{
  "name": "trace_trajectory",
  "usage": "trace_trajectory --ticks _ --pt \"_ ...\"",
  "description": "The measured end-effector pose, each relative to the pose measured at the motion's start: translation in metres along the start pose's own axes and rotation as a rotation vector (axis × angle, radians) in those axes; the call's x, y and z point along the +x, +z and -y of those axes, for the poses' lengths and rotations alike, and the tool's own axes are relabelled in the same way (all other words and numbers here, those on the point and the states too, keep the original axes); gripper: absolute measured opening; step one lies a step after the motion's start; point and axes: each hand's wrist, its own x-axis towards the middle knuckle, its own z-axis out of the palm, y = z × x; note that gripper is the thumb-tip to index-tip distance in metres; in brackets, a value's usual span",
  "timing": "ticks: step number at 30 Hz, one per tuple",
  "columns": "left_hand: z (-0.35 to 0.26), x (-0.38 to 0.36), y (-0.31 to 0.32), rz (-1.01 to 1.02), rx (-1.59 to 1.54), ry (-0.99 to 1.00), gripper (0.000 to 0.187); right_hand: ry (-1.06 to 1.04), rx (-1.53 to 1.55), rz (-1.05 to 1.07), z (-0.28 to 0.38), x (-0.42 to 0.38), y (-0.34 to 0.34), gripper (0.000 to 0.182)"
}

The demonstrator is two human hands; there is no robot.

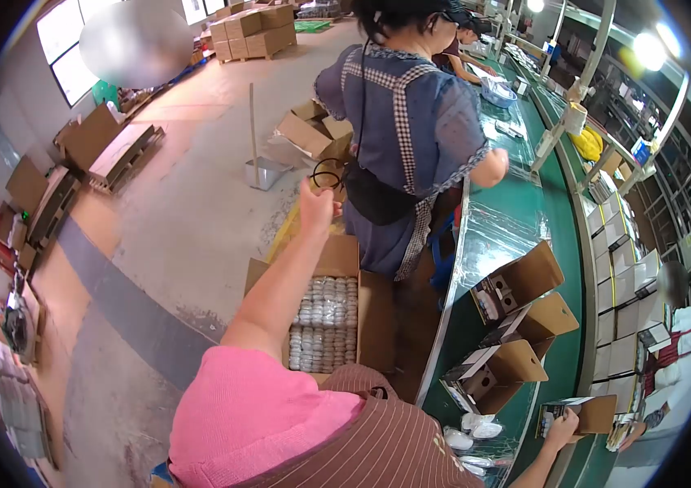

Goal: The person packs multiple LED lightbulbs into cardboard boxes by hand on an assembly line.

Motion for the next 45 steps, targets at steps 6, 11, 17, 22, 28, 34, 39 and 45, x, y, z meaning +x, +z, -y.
trace_trajectory --ticks 6,11,17,22,28,34,39,45 --pt "0.076 0.006 -0.006 -0.014 0.124 -0.181 0.059 0.041 0.358 -0.055 0.067 -0.058 -0.042 0.021" --pt "0.158 -0.120 0.057 0.380 0.112 -0.038 0.029 0.307 0.534 0.033 0.174 -0.149 -0.090 0.025" --pt "0.088 -0.296 0.105 1.340 -0.040 0.425 0.023 0.389 0.871 0.487 0.211 -0.245 -0.039 0.023" --pt "0.062 -0.400 0.121 2.096 -0.338 0.619 0.023 0.591 1.006 0.573 0.267 -0.236 -0.069 0.026" --pt "0.132 -0.540 0.123 2.847 -0.053 0.666 0.040 0.506 0.890 0.474 0.258 -0.250 -0.092 0.026" --pt "0.037 -0.479 0.097 2.935 0.222 0.372 0.039 0.591 0.812 0.297 0.222 -0.299 -0.125 0.026" --pt "0.045 -0.490 0.090 2.900 0.355 0.279 0.040 0.675 0.788 0.180 0.190 -0.339 -0.147 0.026" --pt "0.050 -0.499 0.090 2.864 0.442 0.240 0.039 0.696 0.782 0.142 0.174 -0.361 -0.159 0.025"
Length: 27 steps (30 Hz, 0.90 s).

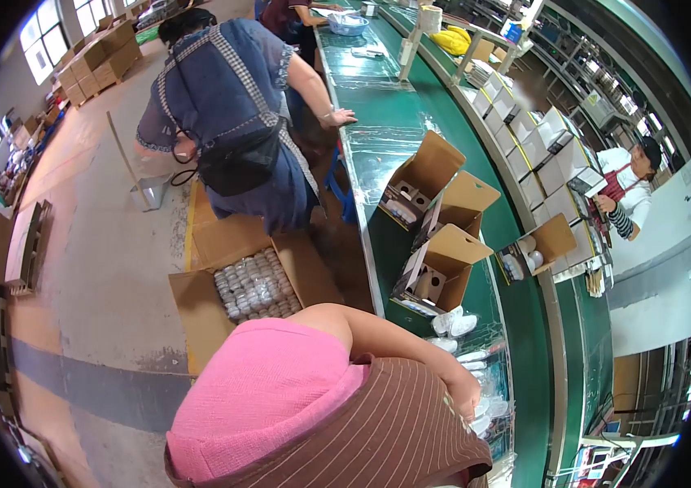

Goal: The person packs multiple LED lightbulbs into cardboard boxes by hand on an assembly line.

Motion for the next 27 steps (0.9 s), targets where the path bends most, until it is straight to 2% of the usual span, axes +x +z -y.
trace_trajectory --ticks 3,4,7,12,18,21,23,25,27 --pt "0.010 0.010 0.002 0.010 -0.074 -0.004 0.045 -0.007 -0.015 0.030 0.002 -0.002 0.011 0.025" --pt "0.018 0.017 0.005 0.080 -0.176 -0.016 0.041 -0.010 -0.022 0.051 0.003 -0.001 0.020 0.025" --pt "0.025 0.016 0.002 0.034 -0.070 0.085 0.040 -0.026 -0.055 0.102 0.009 0.007 0.046 0.025" --pt "0.013 0.008 -0.010 0.109 0.005 0.022 0.040 -0.065 -0.133 0.230 0.018 0.014 0.072 0.026" --pt "0.014 0.018 -0.010 0.181 0.019 0.043 0.040 -0.175 -0.177 0.295 0.029 0.022 0.085 0.026" --pt "0.017 0.023 -0.010 0.172 0.041 0.052 0.041 -0.281 -0.166 0.292 0.027 0.028 0.092 0.026" --pt "0.023 0.024 -0.007 0.118 0.080 0.093 0.042 -0.532 -0.114 0.237 0.012 0.034 0.094 0.026" --pt "0.022 0.015 -0.012 0.019 -0.008 0.123 0.045 -0.504 -0.148 0.155 0.013 0.027 0.088 0.026" --pt "0.019 -0.004 -0.028 -0.103 0.056 0.101 0.044 -0.110 -0.303 0.153 0.056 0.010 0.060 0.022"
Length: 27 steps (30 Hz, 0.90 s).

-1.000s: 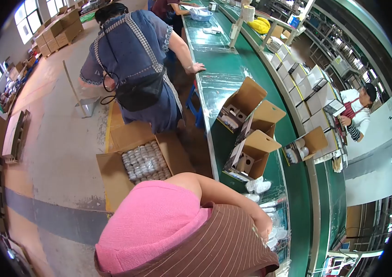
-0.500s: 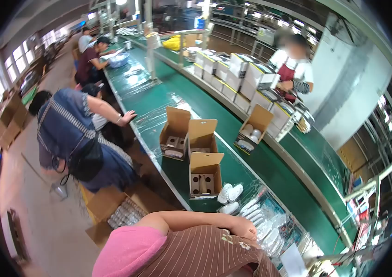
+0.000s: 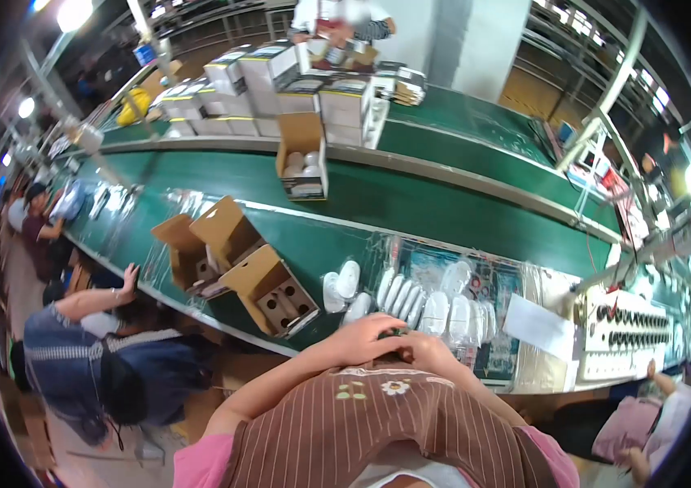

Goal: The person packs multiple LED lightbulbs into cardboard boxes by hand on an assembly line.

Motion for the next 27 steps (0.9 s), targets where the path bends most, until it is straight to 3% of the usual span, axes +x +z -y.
trace_trajectory --ticks 2,5,8,10,12,16,20,21,22,27 --pt "-0.002 -0.024 -0.026 -0.099 -0.015 -0.085 0.039 -0.087 -0.003 -0.256 -0.035 -0.015 0.013 0.022" --pt "-0.021 -0.036 -0.096 -0.305 -0.043 -0.012 0.038 0.073 0.125 -0.318 -0.044 -0.038 -0.002 0.021" --pt "-0.053 -0.031 -0.208 -0.488 0.092 -0.001 0.044 0.183 0.327 -0.397 -0.038 -0.034 -0.029 0.021" --pt "-0.055 -0.016 -0.291 -0.639 -0.019 0.143 0.040 0.186 0.450 -0.434 -0.021 -0.012 -0.060 0.023" --pt "-0.046 0.003 -0.373 -0.842 0.129 0.055 0.047 0.141 0.428 -0.485 -0.003 0.025 -0.091 0.025" --pt "0.012 0.036 -0.527 -1.071 0.058 -0.265 0.073 -0.074 0.384 -0.483 0.051 0.145 -0.161 0.031" --pt "0.110 0.068 -0.646 -1.229 0.014 -0.385 0.088 -0.193 0.257 -0.335 0.108 0.311 -0.221 0.039" --pt "0.126 0.078 -0.663 -1.264 -0.023 -0.406 0.092 -0.242 0.150 -0.378 0.105 0.363 -0.229 0.043" --pt "0.140 0.087 -0.677 -1.301 -0.060 -0.421 0.096 -0.147 0.236 -0.319 0.124 0.405 -0.240 0.050" --pt "0.192 0.132 -0.730 -1.427 -0.084 -0.369 0.100 0.053 0.363 -0.405 0.134 0.604 -0.262 0.063"
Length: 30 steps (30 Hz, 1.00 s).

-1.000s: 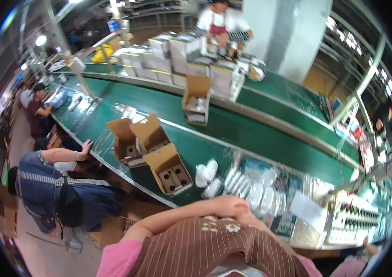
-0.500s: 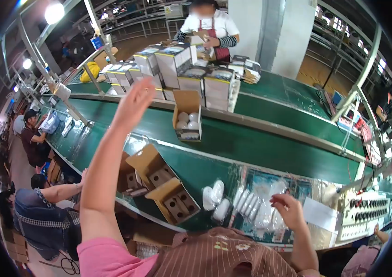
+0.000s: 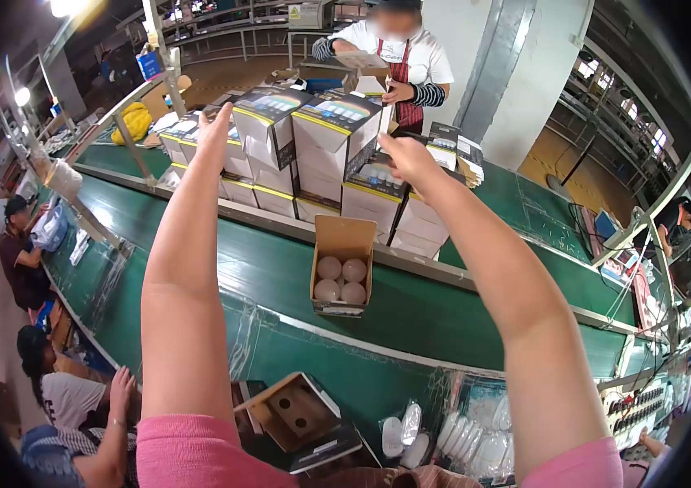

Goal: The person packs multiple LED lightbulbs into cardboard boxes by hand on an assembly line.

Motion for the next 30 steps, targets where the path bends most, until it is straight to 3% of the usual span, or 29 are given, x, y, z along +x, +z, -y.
trace_trajectory --ticks 1,3,5,6,9,13,14,15,18,19,21,25,29,30 --pt "0.007 0.008 0.007 -0.028 -0.013 0.016 0.100 0.030 -0.001 -0.046 -0.003 0.027 0.011 0.064" --pt "-0.010 -0.016 0.011 0.139 -0.092 -0.046 0.094 0.094 0.147 -0.052 -0.017 0.074 0.030 0.071" --pt "-0.009 -0.024 0.012 0.357 -0.174 -0.070 0.090 0.128 0.300 -0.152 0.004 0.059 0.054 0.077" --pt "-0.003 -0.016 0.016 0.354 -0.169 -0.068 0.082 0.087 0.333 -0.076 0.006 0.058 0.054 0.081" --pt "-0.006 -0.024 0.002 0.368 -0.315 -0.047 0.079 0.021 0.207 -0.040 0.010 0.049 0.046 0.073" --pt "-0.044 -0.081 -0.018 0.426 -0.398 0.080 0.052 -0.187 0.239 0.049 0.041 -0.018 0.025 0.058" --pt "-0.057 -0.099 -0.015 0.630 -0.351 0.102 0.049 -0.246 0.238 0.054 0.050 -0.032 0.032 0.055" --pt "-0.074 -0.147 -0.002 0.528 -0.137 0.215 0.049 -0.301 0.234 0.056 0.056 -0.046 0.036 0.052" --pt "-0.081 -0.176 0.011 0.519 0.011 0.140 0.051 -0.232 0.055 0.209 0.039 -0.039 0.042 0.046" --pt "-0.090 -0.184 0.004 0.544 0.082 0.143 0.052 -0.262 0.131 0.203 0.051 -0.085 0.033 0.042" --pt "-0.074 -0.189 -0.017 0.456 0.106 0.163 0.051 -0.417 -0.079 0.073 0.021 -0.096 0.009 0.038" --pt "-0.041 -0.175 -0.053 0.243 0.197 0.059 0.054 -0.095 0.100 0.086 -0.006 -0.141 -0.066 0.033" --pt "0.011 -0.132 -0.065 0.079 0.348 0.067 0.055 0.013 0.129 0.013 -0.034 -0.160 -0.104 0.029" --pt "0.016 -0.128 -0.064 0.121 0.341 0.049 0.063 0.023 0.123 0.006 -0.040 -0.163 -0.111 0.029"
